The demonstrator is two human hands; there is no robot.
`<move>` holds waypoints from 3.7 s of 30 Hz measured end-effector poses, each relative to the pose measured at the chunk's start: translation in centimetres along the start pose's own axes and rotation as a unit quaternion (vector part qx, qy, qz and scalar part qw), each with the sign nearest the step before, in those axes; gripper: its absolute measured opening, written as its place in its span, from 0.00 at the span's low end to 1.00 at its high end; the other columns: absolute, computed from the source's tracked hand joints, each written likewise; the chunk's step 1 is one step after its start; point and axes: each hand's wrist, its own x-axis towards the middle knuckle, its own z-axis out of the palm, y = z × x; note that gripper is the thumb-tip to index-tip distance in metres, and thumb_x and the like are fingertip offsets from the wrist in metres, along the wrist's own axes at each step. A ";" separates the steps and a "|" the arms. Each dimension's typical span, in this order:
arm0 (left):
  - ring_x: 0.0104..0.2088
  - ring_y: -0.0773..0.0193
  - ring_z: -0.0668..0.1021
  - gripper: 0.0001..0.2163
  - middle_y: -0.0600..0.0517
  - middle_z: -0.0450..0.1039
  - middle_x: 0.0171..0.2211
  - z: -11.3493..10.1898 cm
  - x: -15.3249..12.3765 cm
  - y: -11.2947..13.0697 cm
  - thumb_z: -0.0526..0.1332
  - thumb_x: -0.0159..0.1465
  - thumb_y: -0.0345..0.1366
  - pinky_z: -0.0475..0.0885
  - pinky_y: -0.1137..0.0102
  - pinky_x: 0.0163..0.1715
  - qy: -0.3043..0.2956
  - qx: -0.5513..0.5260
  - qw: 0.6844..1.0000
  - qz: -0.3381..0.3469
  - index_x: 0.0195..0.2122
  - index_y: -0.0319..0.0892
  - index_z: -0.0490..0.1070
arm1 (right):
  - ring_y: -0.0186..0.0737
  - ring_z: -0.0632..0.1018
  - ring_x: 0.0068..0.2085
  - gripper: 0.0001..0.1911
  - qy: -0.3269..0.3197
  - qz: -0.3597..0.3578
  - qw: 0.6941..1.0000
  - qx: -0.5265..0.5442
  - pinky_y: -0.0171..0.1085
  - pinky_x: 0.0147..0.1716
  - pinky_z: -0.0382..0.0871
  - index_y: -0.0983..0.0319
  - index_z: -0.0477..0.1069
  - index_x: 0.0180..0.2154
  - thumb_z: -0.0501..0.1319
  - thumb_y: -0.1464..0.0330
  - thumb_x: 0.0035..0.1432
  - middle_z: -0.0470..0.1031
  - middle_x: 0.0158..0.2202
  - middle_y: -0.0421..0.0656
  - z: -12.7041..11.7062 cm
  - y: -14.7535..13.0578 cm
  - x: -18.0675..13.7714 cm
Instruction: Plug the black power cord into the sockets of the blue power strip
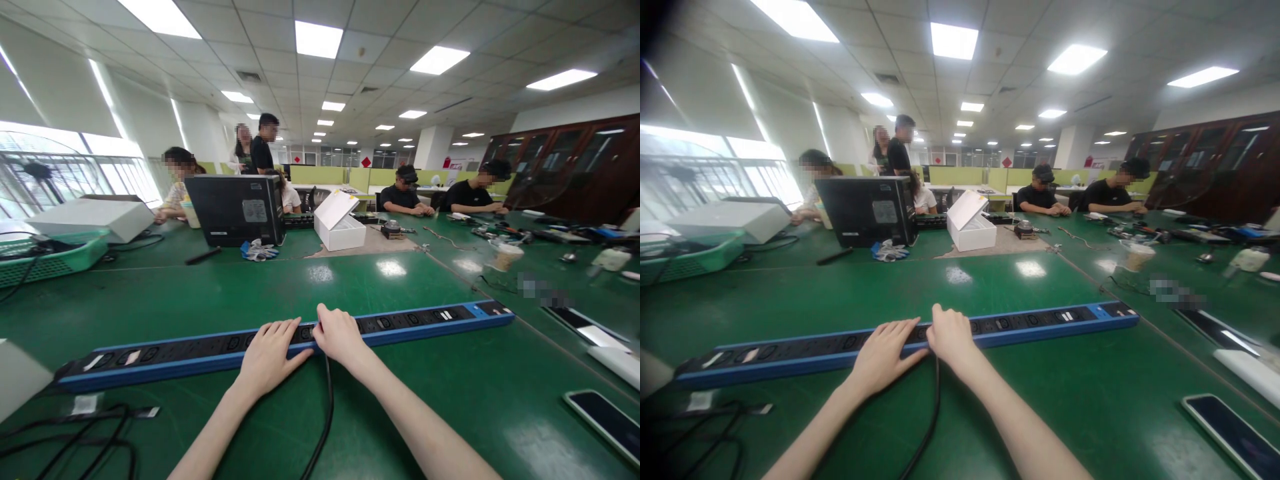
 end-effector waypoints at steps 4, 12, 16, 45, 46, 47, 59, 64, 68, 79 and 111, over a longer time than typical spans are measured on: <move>0.58 0.50 0.73 0.31 0.44 0.72 0.60 0.1 0.0 0.0 0.54 0.67 0.59 0.63 0.54 0.60 0.003 -0.003 1.000 0.002 0.65 0.46 0.65 | 0.47 0.80 0.38 0.08 0.006 -0.004 1.000 -0.005 0.39 0.37 0.66 0.59 0.64 0.46 0.52 0.67 0.66 0.78 0.36 0.47 0.1 -0.1 -0.2; 0.58 0.50 0.73 0.32 0.44 0.71 0.60 0.3 0.0 -0.2 0.54 0.67 0.60 0.63 0.54 0.60 -0.003 -0.002 1.000 0.000 0.65 0.47 0.64 | 0.46 0.80 0.37 0.08 0.003 -0.004 1.000 -0.008 0.38 0.36 0.66 0.59 0.63 0.46 0.52 0.66 0.66 0.78 0.36 0.47 0.1 0.2 0.1; 0.58 0.49 0.73 0.32 0.44 0.71 0.60 0.4 0.0 -0.3 0.54 0.67 0.60 0.63 0.54 0.60 -0.001 -0.002 1.000 -0.002 0.66 0.46 0.64 | 0.46 0.81 0.37 0.09 -0.001 -0.003 1.000 -0.009 0.38 0.36 0.66 0.59 0.64 0.46 0.52 0.65 0.67 0.78 0.36 0.46 0.1 0.2 0.1; 0.58 0.49 0.73 0.33 0.44 0.71 0.61 0.4 0.1 -0.3 0.53 0.67 0.60 0.62 0.54 0.60 -0.012 -0.002 1.000 -0.004 0.67 0.47 0.62 | 0.47 0.80 0.38 0.08 -0.011 -0.007 1.000 0.005 0.37 0.36 0.63 0.59 0.65 0.45 0.52 0.65 0.66 0.78 0.35 0.46 0.0 0.4 0.0; 0.58 0.49 0.73 0.33 0.44 0.71 0.60 0.4 0.1 -0.3 0.53 0.66 0.61 0.62 0.54 0.60 -0.011 -0.004 1.000 -0.004 0.67 0.47 0.62 | 0.46 0.80 0.37 0.08 -0.007 -0.007 1.000 0.006 0.37 0.35 0.62 0.59 0.66 0.44 0.52 0.65 0.66 0.78 0.35 0.46 -0.2 0.4 0.1; 0.58 0.49 0.73 0.33 0.44 0.71 0.60 0.5 0.2 -0.3 0.53 0.66 0.61 0.62 0.54 0.60 -0.009 -0.006 1.000 -0.005 0.67 0.47 0.62 | 0.46 0.80 0.37 0.07 -0.002 -0.004 1.000 0.007 0.37 0.34 0.62 0.59 0.66 0.43 0.52 0.65 0.66 0.78 0.34 0.45 -0.5 0.5 0.2; 0.57 0.50 0.73 0.33 0.45 0.72 0.60 0.4 0.2 0.1 0.53 0.66 0.61 0.62 0.55 0.61 -0.003 0.003 1.000 -0.009 0.67 0.48 0.61 | 0.36 0.75 0.27 0.12 0.160 0.039 0.955 0.248 0.33 0.28 0.62 0.58 0.67 0.40 0.54 0.58 0.67 0.77 0.29 0.40 -11.4 9.0 -1.0; 0.59 0.49 0.73 0.34 0.45 0.70 0.62 0.3 0.4 -0.3 0.54 0.65 0.62 0.63 0.54 0.60 -0.024 -0.007 1.000 -0.008 0.68 0.48 0.61 | 0.35 0.74 0.24 0.14 0.136 0.076 0.932 0.327 0.32 0.23 0.63 0.60 0.68 0.40 0.58 0.55 0.63 0.77 0.29 0.42 -12.3 14.7 -2.8; 0.62 0.50 0.71 0.35 0.45 0.68 0.64 0.2 1.8 2.0 0.52 0.66 0.61 0.62 0.55 0.61 -0.047 -0.041 0.998 -0.004 0.69 0.47 0.58 | 0.33 0.70 0.21 0.13 0.082 0.077 0.941 0.319 0.31 0.22 0.60 0.60 0.68 0.38 0.58 0.57 0.61 0.74 0.24 0.39 -10.5 17.7 -2.7; 0.60 0.46 0.71 0.34 0.40 0.68 0.62 4.9 7.1 11.6 0.52 0.68 0.58 0.61 0.52 0.60 -0.018 -0.043 0.998 0.033 0.69 0.42 0.57 | 0.33 0.71 0.24 0.09 0.014 0.059 0.970 0.234 0.31 0.25 0.57 0.61 0.70 0.37 0.57 0.62 0.60 0.73 0.23 0.36 -7.4 19.7 -1.3; 0.58 0.48 0.71 0.32 0.41 0.69 0.62 4.9 6.5 11.3 0.54 0.68 0.56 0.63 0.53 0.59 -0.003 0.002 0.999 0.039 0.68 0.41 0.58 | 0.45 0.80 0.39 0.10 -0.047 0.046 0.994 -0.091 0.37 0.38 0.63 0.59 0.65 0.48 0.49 0.64 0.71 0.78 0.36 0.46 -2.3 11.7 -2.2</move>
